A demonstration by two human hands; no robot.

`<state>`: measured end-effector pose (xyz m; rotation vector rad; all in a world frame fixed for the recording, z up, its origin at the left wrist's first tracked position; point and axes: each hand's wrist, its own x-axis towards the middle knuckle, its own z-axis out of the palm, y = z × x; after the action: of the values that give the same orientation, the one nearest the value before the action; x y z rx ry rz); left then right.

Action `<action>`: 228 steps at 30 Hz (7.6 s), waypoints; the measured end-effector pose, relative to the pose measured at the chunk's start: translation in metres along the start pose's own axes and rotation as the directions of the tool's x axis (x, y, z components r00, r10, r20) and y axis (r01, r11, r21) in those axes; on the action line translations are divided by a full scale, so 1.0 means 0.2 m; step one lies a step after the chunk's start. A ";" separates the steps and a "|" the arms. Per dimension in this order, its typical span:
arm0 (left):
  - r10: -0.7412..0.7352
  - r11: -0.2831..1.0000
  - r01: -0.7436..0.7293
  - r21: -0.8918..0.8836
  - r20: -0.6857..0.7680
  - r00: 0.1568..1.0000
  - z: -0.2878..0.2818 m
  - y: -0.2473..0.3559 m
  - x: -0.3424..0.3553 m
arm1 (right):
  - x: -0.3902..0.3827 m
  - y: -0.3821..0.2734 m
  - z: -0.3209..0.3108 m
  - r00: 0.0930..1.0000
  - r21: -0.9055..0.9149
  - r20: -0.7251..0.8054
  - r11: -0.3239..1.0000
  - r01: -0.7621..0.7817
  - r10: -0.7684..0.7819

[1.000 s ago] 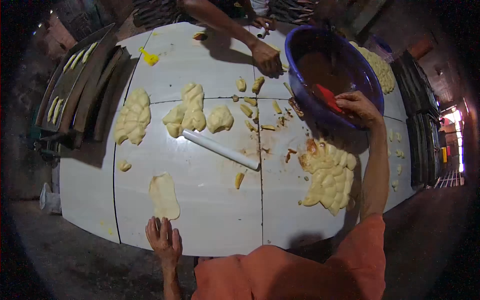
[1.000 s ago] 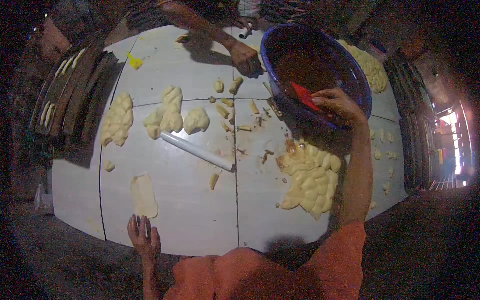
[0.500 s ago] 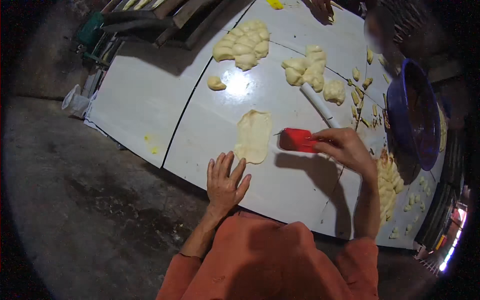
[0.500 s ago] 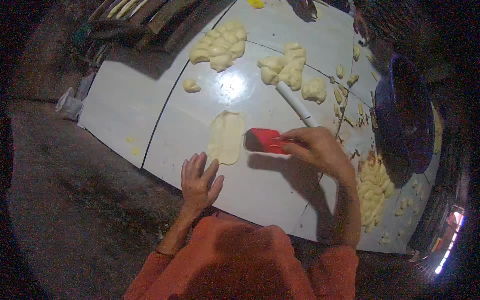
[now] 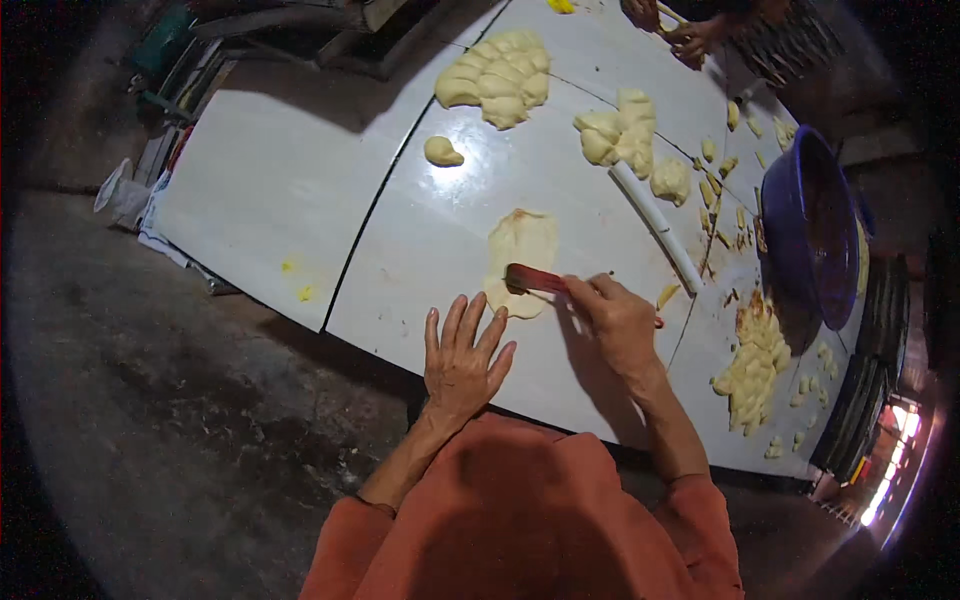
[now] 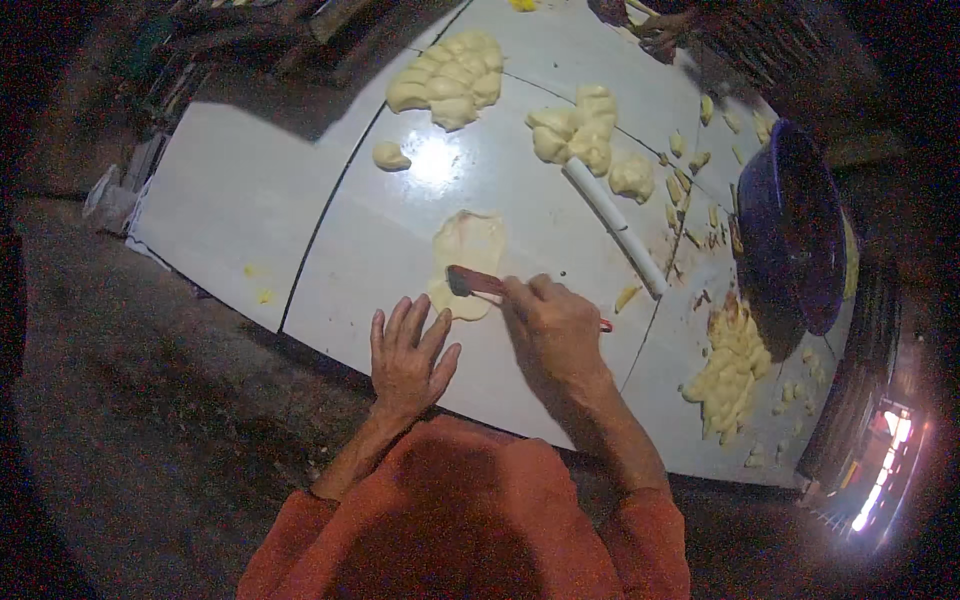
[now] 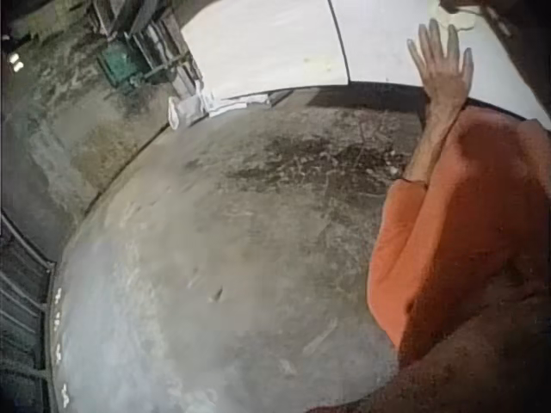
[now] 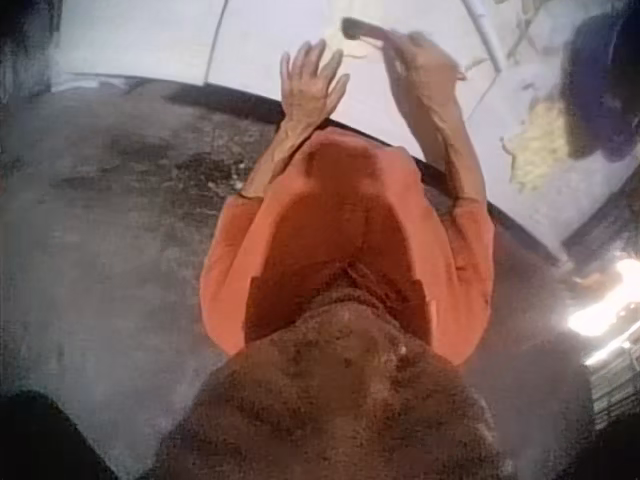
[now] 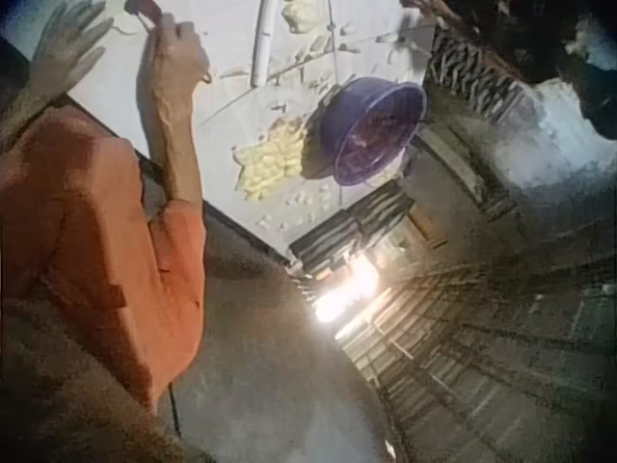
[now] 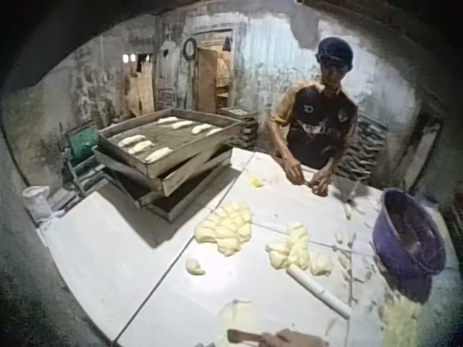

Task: The person places rolled dough onto a baking tray, flattens dough pieces with a rolling pin and by hand, spreads filling onto the dough using a spatula, adds fruit slices, and rolls the dough around the filling into pastries.

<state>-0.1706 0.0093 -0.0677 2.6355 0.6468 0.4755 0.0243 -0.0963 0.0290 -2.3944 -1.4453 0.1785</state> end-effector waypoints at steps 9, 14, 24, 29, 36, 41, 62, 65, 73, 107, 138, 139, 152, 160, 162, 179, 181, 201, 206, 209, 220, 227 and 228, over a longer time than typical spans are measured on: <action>0.058 0.996 -0.060 0.067 0.035 0.998 0.00 0.00 0.00 | -0.08 0.11 0.09 0.980 -0.005 -0.191 0.999 -0.051 0.049; 0.034 0.999 -0.034 -0.001 0.035 0.999 0.00 0.00 -0.01 | -0.09 0.05 0.11 0.987 0.025 -0.153 0.998 -0.052 0.055; 0.045 0.999 -0.046 0.022 0.036 0.998 0.01 0.00 -0.01 | -0.14 0.05 0.12 0.989 0.101 -0.128 0.993 -0.055 0.068; 0.029 0.999 -0.029 0.036 0.023 0.999 -0.01 0.01 0.01 | -0.14 0.05 0.09 0.966 0.126 -0.246 0.991 -0.052 0.082; 0.046 0.999 -0.047 0.016 0.039 0.998 0.03 0.04 0.02 | -0.21 0.22 0.09 0.917 0.521 -0.053 0.794 -0.313 0.396; -0.002 0.997 -0.001 0.072 0.041 0.999 0.01 -0.02 -0.02 | -0.31 0.49 -0.17 0.665 0.867 0.167 0.214 -0.451 0.728; 0.033 0.995 -0.039 0.095 0.069 0.997 0.05 0.01 -0.01 | -0.87 1.46 -0.30 0.298 0.553 -0.394 0.484 -0.678 0.869; 0.022 0.993 -0.031 0.118 0.077 0.997 0.02 -0.01 -0.01 | -0.65 1.17 -0.27 0.304 0.837 -0.059 0.213 -0.505 0.951; 0.016 0.987 -0.031 0.156 0.094 0.995 0.04 -0.01 -0.02 | -0.51 1.23 -0.04 0.455 0.679 -0.074 0.379 -0.629 0.887; 0.572 0.695 -0.133 -0.706 0.431 0.698 1.14 1.98 1.29 | -0.98 1.79 -0.58 0.576 0.801 -0.251 0.501 -0.327 0.778; -0.163 0.239 0.745 -0.623 0.730 0.663 0.09 0.64 0.50 | -0.32 0.58 -0.06 0.880 0.778 0.309 0.436 -0.452 0.360; -0.171 0.228 0.745 -0.627 0.727 0.665 0.07 0.60 0.49 | -0.30 0.55 -0.05 0.882 0.774 0.316 0.443 -0.453 0.351; 0.258 0.966 -0.231 -0.120 0.325 0.910 0.11 0.50 0.28 | -0.35 0.35 0.08 0.975 0.376 -0.026 0.906 -0.195 0.221; 0.302 0.941 -0.339 0.015 0.420 0.856 0.12 0.39 0.24 | -0.52 0.43 0.23 0.988 -0.066 0.139 0.996 -0.057 0.066; 0.323 0.926 -0.376 0.029 0.451 0.832 0.09 0.36 0.26 | -0.53 0.43 0.25 0.991 -0.090 0.120 0.995 -0.050 0.061; 0.330 0.920 -0.387 0.067 0.402 0.854 0.11 0.36 0.33 | -0.36 0.60 0.15 0.966 0.064 -0.215 0.989 -0.133 0.143; 0.327 0.918 -0.390 0.078 0.408 0.852 0.11 0.39 0.33 | -0.26 0.69 0.19 0.899 -0.139 -0.416 0.968 -0.209 0.134; 0.290 0.957 -0.274 -0.099 0.413 0.863 0.04 0.35 0.32 | -0.23 0.88 -0.02 0.926 -0.169 -0.321 0.950 -0.263 0.200; 0.354 0.935 -0.354 -0.013 0.096 0.930 0.10 0.29 0.29 | -0.43 0.57 -0.01 0.988 -0.003 -0.084 0.992 -0.126 0.126; 0.273 0.958 -0.287 0.007 0.291 0.917 0.12 0.34 0.38 | -0.46 0.53 0.07 0.979 -0.079 0.045 0.978 -0.194 0.198; 0.230 0.965 -0.235 0.117 0.057 0.972 0.39 0.32 1.09 | 0.07 0.79 0.18 0.887 -0.348 -0.271 0.821 -0.452 0.374; 0.280 0.951 -0.288 0.113 0.083 0.957 0.47 0.25 1.17 | -0.01 0.76 0.05 0.963 0.005 -0.270 1.000 -0.018 0.019; 0.286 0.949 -0.294 0.111 0.081 0.955 0.43 0.27 1.13 | -0.09 0.80 0.09 0.980 -0.011 -0.200 1.000 -0.011 0.008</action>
<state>0.0743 0.0530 -0.0674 2.8647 0.2749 0.4434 0.1431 -0.1764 -0.0454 -2.3521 -1.3466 -0.0673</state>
